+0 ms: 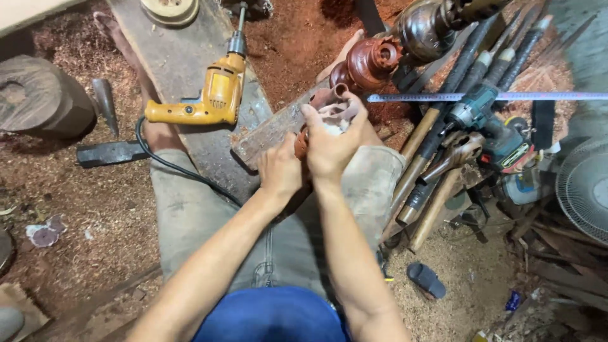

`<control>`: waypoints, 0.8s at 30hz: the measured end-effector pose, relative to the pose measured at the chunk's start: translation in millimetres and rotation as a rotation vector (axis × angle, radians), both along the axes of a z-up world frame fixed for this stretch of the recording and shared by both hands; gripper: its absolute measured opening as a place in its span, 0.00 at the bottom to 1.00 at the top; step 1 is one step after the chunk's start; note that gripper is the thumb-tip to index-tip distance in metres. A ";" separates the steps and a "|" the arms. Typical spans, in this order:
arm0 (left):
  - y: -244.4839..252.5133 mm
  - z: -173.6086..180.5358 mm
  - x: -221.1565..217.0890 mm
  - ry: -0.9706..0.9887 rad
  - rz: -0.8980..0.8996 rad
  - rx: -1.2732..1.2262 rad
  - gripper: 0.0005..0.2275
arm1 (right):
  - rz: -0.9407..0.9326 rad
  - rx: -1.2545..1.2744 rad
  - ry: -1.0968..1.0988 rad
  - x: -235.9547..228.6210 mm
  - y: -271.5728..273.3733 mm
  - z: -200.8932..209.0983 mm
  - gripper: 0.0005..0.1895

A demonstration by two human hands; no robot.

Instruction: The recorder is sanding and cleaning various carved wooden pieces in a workshop environment.

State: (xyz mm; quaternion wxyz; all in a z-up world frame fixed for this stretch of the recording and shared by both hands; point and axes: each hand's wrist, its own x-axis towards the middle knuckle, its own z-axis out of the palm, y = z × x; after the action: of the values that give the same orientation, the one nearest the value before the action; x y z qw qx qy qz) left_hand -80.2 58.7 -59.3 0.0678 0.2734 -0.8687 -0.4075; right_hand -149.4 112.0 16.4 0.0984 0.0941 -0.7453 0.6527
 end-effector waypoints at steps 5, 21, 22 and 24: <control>10.3 69.4 28.0 0.046 -0.273 0.778 0.07 | 0.527 -0.544 -0.389 -4.1 36.8 48.1 0.29; 3.9 48.5 -0.4 -0.046 -0.027 0.018 0.11 | 0.181 -0.207 -0.161 -8.4 34.3 3.0 0.26; 6.0 55.8 11.3 -0.052 -0.031 0.021 0.11 | 0.177 -0.204 -0.167 -6.1 38.4 11.4 0.26; 8.4 72.0 26.5 0.123 -0.371 0.996 0.11 | 0.684 -0.771 -0.468 -9.5 44.7 30.7 0.27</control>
State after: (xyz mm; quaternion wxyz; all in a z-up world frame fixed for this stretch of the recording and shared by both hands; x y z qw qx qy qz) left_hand -53.7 67.2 12.7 -0.0924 0.0898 -0.5984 -0.7908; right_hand -158.9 156.7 47.2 -0.2594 0.1403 -0.3820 0.8759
